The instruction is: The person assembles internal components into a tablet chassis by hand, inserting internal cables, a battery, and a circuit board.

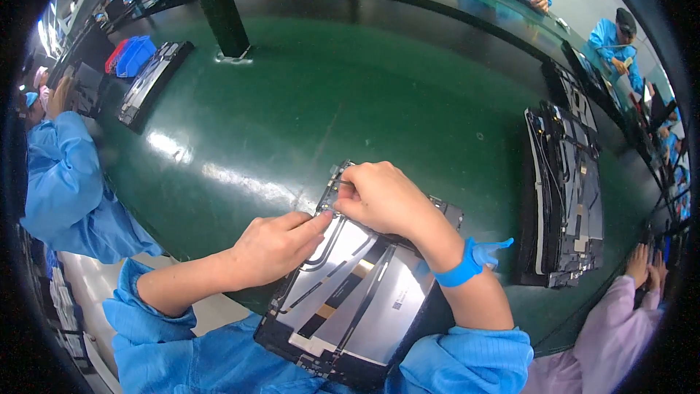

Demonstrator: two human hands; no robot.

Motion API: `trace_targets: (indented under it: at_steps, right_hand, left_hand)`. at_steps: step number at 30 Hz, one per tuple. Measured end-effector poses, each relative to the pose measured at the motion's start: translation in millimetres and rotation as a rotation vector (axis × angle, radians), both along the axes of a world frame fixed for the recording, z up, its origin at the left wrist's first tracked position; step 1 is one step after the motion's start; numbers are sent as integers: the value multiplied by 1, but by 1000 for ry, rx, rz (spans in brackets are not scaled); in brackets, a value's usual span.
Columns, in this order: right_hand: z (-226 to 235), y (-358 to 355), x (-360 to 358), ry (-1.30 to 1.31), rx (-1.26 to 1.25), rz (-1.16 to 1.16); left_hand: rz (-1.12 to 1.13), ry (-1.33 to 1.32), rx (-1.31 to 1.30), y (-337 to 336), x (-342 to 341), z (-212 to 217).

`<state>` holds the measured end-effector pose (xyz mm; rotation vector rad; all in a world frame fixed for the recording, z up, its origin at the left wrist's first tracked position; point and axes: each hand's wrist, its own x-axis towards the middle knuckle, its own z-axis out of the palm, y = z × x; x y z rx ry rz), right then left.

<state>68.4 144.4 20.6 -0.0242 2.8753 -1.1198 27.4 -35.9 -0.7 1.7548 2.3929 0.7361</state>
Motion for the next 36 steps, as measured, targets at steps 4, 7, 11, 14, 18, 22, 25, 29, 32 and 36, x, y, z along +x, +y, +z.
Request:
trace_targets:
  at_steps: [4, 7, 11, 14, 18, 22, 25, 29, 32, 36]
  right_hand:
    - [0, 2, -2, -10, -11, 28]
    - [5, 2, -1, -67, -1, 36]
    - [6, 0, 4, -103, 21, 54]
    - [5, 1, 10, -73, 31, 51]
    - [19, 15, 36, 175, -163, -279]
    - [27, 37, 122, -204, 355, -407]
    - [13, 11, 152, -748, 140, -33]
    - [2, -22, 91, -572, 73, 27]
    - [-16, -45, 11, -313, 36, 145]
    - [-30, -91, -104, -57, 103, 69]
  left_hand:
    - [-26, 27, -56, 1, -2, 1]
    - [-39, 27, -64, 1, 0, 2]
    - [-30, 23, -42, 0, 8, 0]
    - [-68, 33, -27, 2, 9, 1]
    - [-11, -277, -28, -15, 8, 4]
    - [-63, -110, -155, -81, 47, 14]
    - [-47, 143, -95, -92, 75, 5]
    - [190, 212, -19, -113, 51, -20]
    - [283, 221, 8, -140, -12, -21]
    - [488, 173, 53, -179, -106, -24]
